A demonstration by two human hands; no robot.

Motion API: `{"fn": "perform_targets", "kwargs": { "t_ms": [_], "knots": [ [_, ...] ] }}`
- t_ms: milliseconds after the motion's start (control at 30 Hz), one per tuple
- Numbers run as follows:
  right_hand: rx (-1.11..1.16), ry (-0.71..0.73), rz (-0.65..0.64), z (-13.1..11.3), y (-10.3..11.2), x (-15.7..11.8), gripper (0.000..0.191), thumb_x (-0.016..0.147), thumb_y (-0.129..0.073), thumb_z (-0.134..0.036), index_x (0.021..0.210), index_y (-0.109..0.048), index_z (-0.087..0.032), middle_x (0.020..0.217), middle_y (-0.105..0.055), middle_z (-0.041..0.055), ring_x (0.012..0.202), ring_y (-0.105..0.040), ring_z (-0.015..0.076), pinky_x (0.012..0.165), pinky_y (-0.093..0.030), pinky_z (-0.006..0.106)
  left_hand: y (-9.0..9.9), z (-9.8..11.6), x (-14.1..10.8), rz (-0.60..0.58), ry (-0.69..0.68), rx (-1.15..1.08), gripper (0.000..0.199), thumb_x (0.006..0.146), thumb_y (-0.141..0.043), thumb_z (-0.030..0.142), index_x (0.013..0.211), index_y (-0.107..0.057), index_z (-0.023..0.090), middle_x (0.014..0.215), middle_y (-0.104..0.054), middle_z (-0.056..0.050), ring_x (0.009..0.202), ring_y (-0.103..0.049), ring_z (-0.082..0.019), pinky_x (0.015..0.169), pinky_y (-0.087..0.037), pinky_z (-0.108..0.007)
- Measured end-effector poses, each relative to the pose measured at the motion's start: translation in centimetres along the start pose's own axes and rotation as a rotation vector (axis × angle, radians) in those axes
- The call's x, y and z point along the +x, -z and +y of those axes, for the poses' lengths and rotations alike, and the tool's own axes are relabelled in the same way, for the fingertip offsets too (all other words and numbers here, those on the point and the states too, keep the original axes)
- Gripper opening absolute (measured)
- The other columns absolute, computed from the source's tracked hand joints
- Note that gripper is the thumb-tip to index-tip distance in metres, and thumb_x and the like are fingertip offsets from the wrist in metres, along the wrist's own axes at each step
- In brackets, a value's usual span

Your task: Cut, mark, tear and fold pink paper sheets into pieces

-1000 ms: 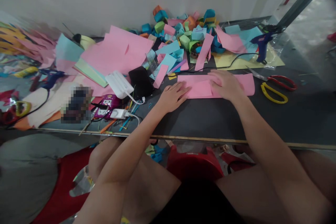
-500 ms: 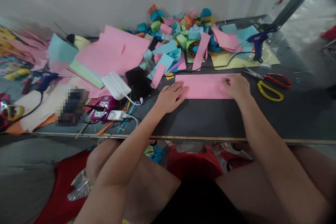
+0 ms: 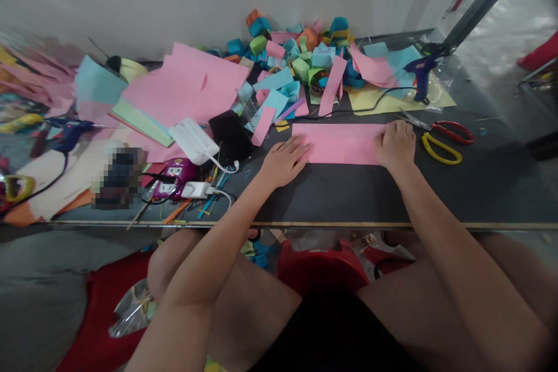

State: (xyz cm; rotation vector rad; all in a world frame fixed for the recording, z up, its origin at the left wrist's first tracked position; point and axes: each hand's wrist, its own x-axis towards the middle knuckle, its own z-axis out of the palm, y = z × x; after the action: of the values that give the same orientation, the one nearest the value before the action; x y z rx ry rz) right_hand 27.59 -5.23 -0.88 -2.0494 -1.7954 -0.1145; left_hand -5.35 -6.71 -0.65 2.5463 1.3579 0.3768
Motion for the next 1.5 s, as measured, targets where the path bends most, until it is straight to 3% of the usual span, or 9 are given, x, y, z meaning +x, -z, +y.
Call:
{"fn": "perform_targets", "kwargs": {
  "t_ms": [133,267,400,533,800,1100,1233,1400,1500],
  "knots": [
    [0.087,0.175,0.026,-0.6,1.0,-0.2,0.047,0.101,-0.032,-0.028,0.125,-0.07,-0.016,0.14,-0.067,0.021,0.138,-0.057,0.041,0.117,-0.041,0.066,-0.2,0.1,-0.2,0.0,0.008,0.014,0.053,0.107,-0.042,0.037,0.158,-0.053,0.028,0.174,-0.041,-0.007,0.162,-0.038,-0.026,0.131,-0.03,-0.048],
    [0.183,0.4,-0.181,-1.8,1.7,-0.8,0.05,0.104,-0.033,-0.034,0.138,-0.067,-0.02,0.153,-0.063,0.0137,0.147,-0.055,0.0325,0.124,-0.042,0.058,-0.2,0.2,-0.2,0.005,0.009,0.021,0.053,0.107,-0.042,0.037,0.158,-0.054,0.027,0.173,-0.042,-0.008,0.162,-0.039,-0.026,0.132,-0.03,-0.048],
    [0.163,0.559,-0.429,-2.0,1.3,-1.1,0.067,0.104,-0.037,-0.043,0.164,-0.044,-0.014,0.173,-0.04,0.0139,0.162,-0.037,0.0311,0.132,-0.032,0.057,0.3,0.7,-0.3,-0.01,0.018,0.065,0.053,0.108,-0.041,0.038,0.158,-0.054,0.026,0.173,-0.042,-0.009,0.161,-0.04,-0.027,0.132,-0.031,-0.048],
    [0.111,0.634,-0.476,-1.7,0.5,-0.2,0.072,0.105,-0.035,-0.051,0.169,-0.036,-0.016,0.176,-0.034,0.0124,0.165,-0.03,0.032,0.135,-0.025,0.059,1.0,1.4,-0.3,-0.039,0.068,0.154,0.054,0.109,-0.039,0.042,0.16,-0.052,0.027,0.173,-0.041,-0.008,0.16,-0.041,-0.029,0.129,-0.036,-0.049],
    [0.172,0.64,-0.476,-1.7,-0.6,2.3,0.068,0.106,-0.035,-0.047,0.168,-0.038,-0.019,0.177,-0.033,0.0087,0.166,-0.028,0.0288,0.136,-0.023,0.057,0.8,0.9,-0.2,-0.036,0.101,0.165,0.054,0.109,-0.04,0.043,0.161,-0.049,0.029,0.175,-0.039,-0.006,0.162,-0.037,-0.028,0.126,-0.039,-0.05],
    [0.141,0.548,-0.342,-3.5,0.1,1.2,0.064,0.106,-0.034,-0.031,0.168,-0.039,-0.019,0.177,-0.033,0.0076,0.167,-0.024,0.0304,0.136,-0.024,0.059,0.8,1.3,-0.3,-0.024,0.098,0.173,0.054,0.111,-0.039,0.044,0.162,-0.049,0.028,0.174,-0.041,-0.009,0.16,-0.041,-0.03,0.126,-0.04,-0.051],
    [0.227,0.624,-0.447,-4.7,-0.2,0.8,0.064,0.107,-0.032,-0.033,0.169,-0.038,-0.021,0.178,-0.029,0.0051,0.167,-0.024,0.0278,0.137,-0.025,0.056,0.6,1.1,-0.4,-0.026,0.083,0.168,0.055,0.112,-0.035,0.045,0.163,-0.047,0.029,0.175,-0.039,-0.008,0.163,-0.036,-0.03,0.129,-0.036,-0.051],
    [0.247,0.704,-0.498,-4.4,-1.2,1.1,0.061,0.106,-0.035,-0.033,0.165,-0.046,-0.028,0.175,-0.038,0.0024,0.164,-0.033,0.0266,0.136,-0.026,0.058,1.4,-1.0,-0.4,-0.12,0.054,0.058,0.061,0.11,-0.041,0.051,0.167,-0.039,0.031,0.178,-0.032,-0.006,0.165,-0.032,-0.031,0.13,-0.033,-0.057],
    [0.27,0.725,-0.47,-4.1,-1.5,1.2,0.06,0.106,-0.035,-0.034,0.166,-0.045,-0.03,0.174,-0.038,0.0015,0.163,-0.035,0.0263,0.135,-0.027,0.059,2.0,-2.7,-0.3,-0.17,0.013,-0.115,0.062,0.111,-0.031,0.052,0.166,-0.041,0.026,0.176,-0.037,-0.006,0.165,-0.032,-0.026,0.134,-0.029,-0.055]
  ]
}}
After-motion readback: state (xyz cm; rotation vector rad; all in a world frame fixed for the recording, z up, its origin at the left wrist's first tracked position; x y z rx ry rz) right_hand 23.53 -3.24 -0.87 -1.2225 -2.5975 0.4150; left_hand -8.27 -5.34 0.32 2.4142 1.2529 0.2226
